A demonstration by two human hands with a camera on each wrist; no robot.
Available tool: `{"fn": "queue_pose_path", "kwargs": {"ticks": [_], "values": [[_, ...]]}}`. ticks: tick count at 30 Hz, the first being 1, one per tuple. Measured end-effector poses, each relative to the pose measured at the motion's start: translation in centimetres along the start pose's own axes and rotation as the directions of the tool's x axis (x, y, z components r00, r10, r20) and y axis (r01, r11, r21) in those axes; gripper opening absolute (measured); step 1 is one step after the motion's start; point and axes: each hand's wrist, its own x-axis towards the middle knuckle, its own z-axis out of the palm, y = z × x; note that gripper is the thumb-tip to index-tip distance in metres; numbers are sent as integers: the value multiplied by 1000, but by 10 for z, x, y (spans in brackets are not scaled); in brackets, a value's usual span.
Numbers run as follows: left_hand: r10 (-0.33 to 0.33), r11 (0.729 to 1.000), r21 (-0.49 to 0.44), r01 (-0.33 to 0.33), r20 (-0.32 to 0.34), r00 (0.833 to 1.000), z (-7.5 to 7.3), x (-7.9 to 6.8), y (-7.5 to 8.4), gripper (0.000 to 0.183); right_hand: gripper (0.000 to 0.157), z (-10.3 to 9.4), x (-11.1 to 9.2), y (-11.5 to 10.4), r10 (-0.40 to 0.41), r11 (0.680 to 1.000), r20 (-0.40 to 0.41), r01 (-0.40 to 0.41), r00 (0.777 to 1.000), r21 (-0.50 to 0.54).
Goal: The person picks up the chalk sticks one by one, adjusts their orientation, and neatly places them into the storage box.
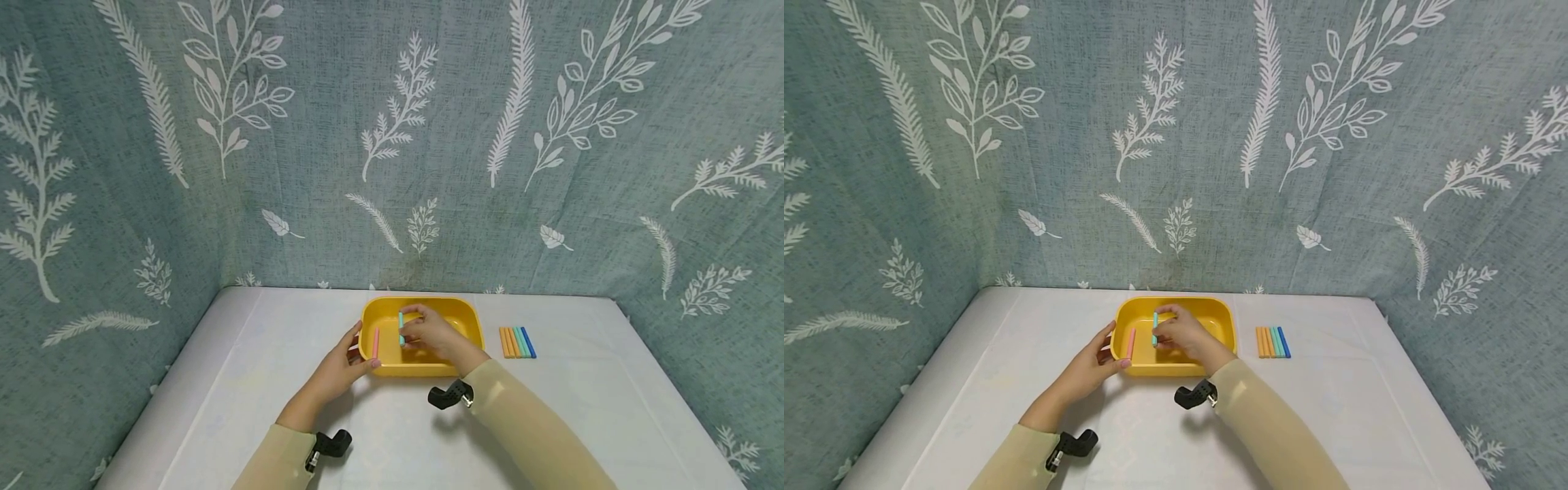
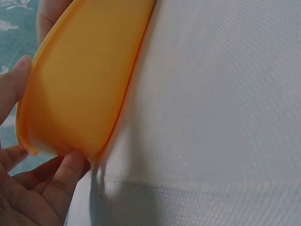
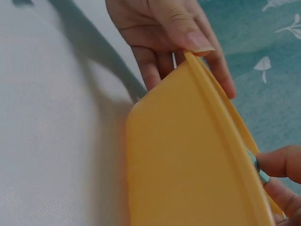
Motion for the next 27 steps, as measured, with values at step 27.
{"fn": "queue_pose_path", "kwargs": {"ticks": [27], "values": [[1,1000,4,-1,5,1000,0,0,-1,91,45,24,18,9,90,956,-97,-113,991,-271]]}}
